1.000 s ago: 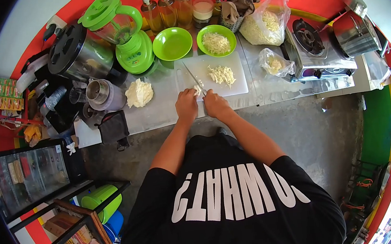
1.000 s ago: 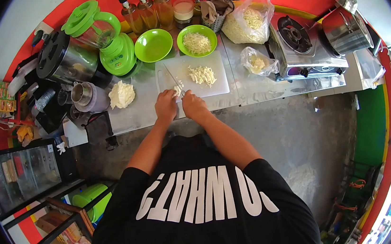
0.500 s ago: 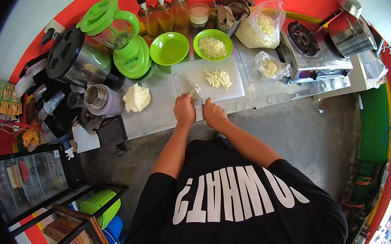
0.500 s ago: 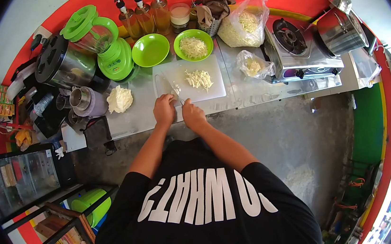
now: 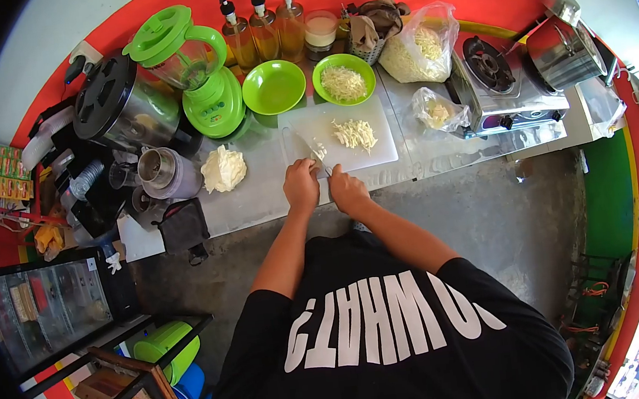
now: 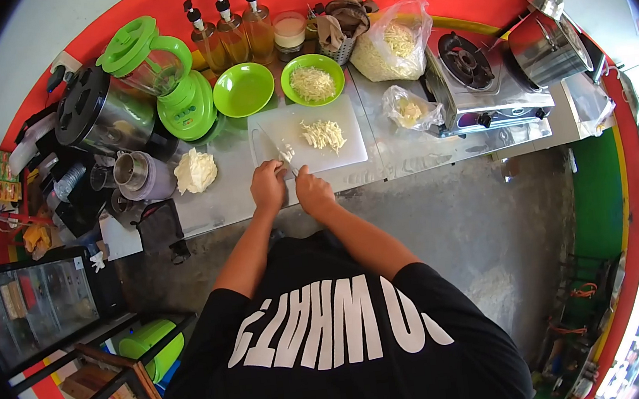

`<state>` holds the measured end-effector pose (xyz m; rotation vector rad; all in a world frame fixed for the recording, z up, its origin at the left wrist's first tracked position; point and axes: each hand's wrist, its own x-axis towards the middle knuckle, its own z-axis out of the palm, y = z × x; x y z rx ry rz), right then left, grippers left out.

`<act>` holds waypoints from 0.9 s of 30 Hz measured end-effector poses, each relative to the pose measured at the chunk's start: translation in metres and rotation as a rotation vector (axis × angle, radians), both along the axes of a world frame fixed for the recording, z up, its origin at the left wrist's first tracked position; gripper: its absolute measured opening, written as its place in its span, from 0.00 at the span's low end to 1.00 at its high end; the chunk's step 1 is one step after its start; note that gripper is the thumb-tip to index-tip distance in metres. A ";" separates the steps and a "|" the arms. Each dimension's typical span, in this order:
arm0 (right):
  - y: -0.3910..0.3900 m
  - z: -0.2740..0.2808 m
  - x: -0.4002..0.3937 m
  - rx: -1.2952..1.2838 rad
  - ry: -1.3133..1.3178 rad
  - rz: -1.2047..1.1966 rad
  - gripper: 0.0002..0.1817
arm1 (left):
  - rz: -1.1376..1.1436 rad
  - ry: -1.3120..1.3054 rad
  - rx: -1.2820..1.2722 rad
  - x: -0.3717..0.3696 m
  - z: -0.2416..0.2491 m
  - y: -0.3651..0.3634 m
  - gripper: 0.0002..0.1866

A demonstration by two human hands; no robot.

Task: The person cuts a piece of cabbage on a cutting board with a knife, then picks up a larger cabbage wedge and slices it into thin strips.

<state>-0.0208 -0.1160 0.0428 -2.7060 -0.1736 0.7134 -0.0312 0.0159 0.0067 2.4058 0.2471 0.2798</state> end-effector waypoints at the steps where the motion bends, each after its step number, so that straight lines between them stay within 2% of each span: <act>1: 0.003 0.000 0.006 0.032 0.001 -0.006 0.17 | -0.002 -0.002 0.001 -0.001 0.001 0.000 0.08; 9: -0.008 0.006 0.009 0.044 0.009 0.011 0.20 | -0.027 -0.023 0.054 0.000 0.007 0.005 0.10; 12: -0.028 0.008 0.011 -0.016 -0.008 -0.026 0.21 | -0.092 -0.137 0.158 0.003 0.005 0.014 0.13; 15: -0.034 0.006 0.013 0.010 -0.067 -0.108 0.20 | -0.085 -0.121 0.209 0.009 0.005 0.014 0.16; 18: -0.028 0.007 0.012 0.064 -0.155 -0.158 0.19 | -0.058 -0.136 0.148 0.008 0.006 0.008 0.16; 23: -0.012 0.014 -0.009 0.196 -0.117 -0.096 0.19 | -0.038 -0.167 0.143 0.005 -0.002 0.008 0.17; 25: -0.010 0.013 -0.010 0.160 -0.110 -0.064 0.18 | -0.031 -0.162 0.144 0.005 -0.004 0.008 0.16; 27: -0.006 0.017 -0.006 0.127 -0.107 -0.021 0.18 | -0.032 -0.130 0.124 0.007 -0.005 0.011 0.12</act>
